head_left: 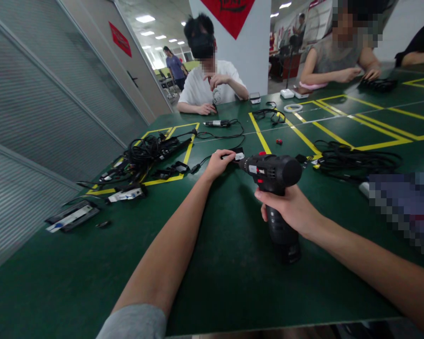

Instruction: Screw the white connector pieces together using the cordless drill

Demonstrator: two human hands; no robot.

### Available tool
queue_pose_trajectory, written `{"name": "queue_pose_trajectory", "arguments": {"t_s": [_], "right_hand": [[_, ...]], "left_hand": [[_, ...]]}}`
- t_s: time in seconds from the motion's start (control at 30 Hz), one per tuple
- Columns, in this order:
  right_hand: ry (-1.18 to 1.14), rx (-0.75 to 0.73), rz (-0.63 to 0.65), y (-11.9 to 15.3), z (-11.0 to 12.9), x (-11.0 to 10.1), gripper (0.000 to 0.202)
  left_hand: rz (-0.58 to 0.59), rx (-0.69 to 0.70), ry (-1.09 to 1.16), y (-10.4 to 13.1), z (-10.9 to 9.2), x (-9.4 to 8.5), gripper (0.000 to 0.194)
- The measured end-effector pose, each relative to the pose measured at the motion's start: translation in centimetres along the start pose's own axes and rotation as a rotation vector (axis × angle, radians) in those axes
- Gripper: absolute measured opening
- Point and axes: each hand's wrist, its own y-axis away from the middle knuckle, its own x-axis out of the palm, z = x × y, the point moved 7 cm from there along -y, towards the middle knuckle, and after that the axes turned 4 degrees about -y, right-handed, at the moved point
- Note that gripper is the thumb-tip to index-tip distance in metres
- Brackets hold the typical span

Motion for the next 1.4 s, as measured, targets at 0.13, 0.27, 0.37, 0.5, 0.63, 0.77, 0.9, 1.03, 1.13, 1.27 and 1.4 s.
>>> {"name": "queue_pose_trajectory", "arguments": {"t_s": [0.13,0.27,0.37,0.5,0.63,0.77,0.9,1.03,1.13,1.27,1.4], "right_hand": [[-0.001,0.004,-0.012,0.04,0.02,-0.01,0.018],[0.0,0.005,-0.016,0.0,-0.13,-0.03,0.017],[-0.015,0.011,-0.019,0.01,-0.13,-0.05,0.02],[-0.017,0.023,-0.024,0.13,0.09,-0.02,0.019],[-0.02,0.035,-0.034,0.19,0.15,-0.03,0.019],[-0.004,0.04,-0.036,0.15,-0.09,-0.1,0.02],[-0.007,0.047,-0.04,0.12,-0.35,-0.23,0.023],[-0.01,0.053,-0.041,0.13,-0.38,-0.29,0.024],[-0.002,0.051,-0.041,0.12,-0.31,-0.28,0.023],[0.008,0.045,-0.031,0.09,-0.26,-0.19,0.022],[0.0,0.033,-0.03,0.1,-0.19,-0.15,0.02]], "left_hand": [[0.015,0.006,-0.003,0.04,-0.12,0.01,0.029],[0.048,0.003,-0.009,0.09,-0.15,-0.03,0.03],[0.063,-0.018,0.008,0.11,-0.02,-0.09,0.03],[0.066,-0.026,0.016,0.09,0.03,-0.17,0.03],[0.073,-0.006,0.004,0.1,-0.03,-0.13,0.032],[0.072,0.03,-0.012,0.09,-0.07,-0.08,0.033],[0.072,0.043,-0.012,0.03,-0.01,-0.03,0.033],[0.078,0.04,-0.001,0.06,-0.01,-0.03,0.032],[0.078,0.036,-0.003,0.14,0.01,-0.04,0.032],[0.08,0.035,-0.01,0.17,0.04,-0.02,0.033],[0.082,0.029,-0.002,0.13,-0.02,-0.05,0.033]]}}
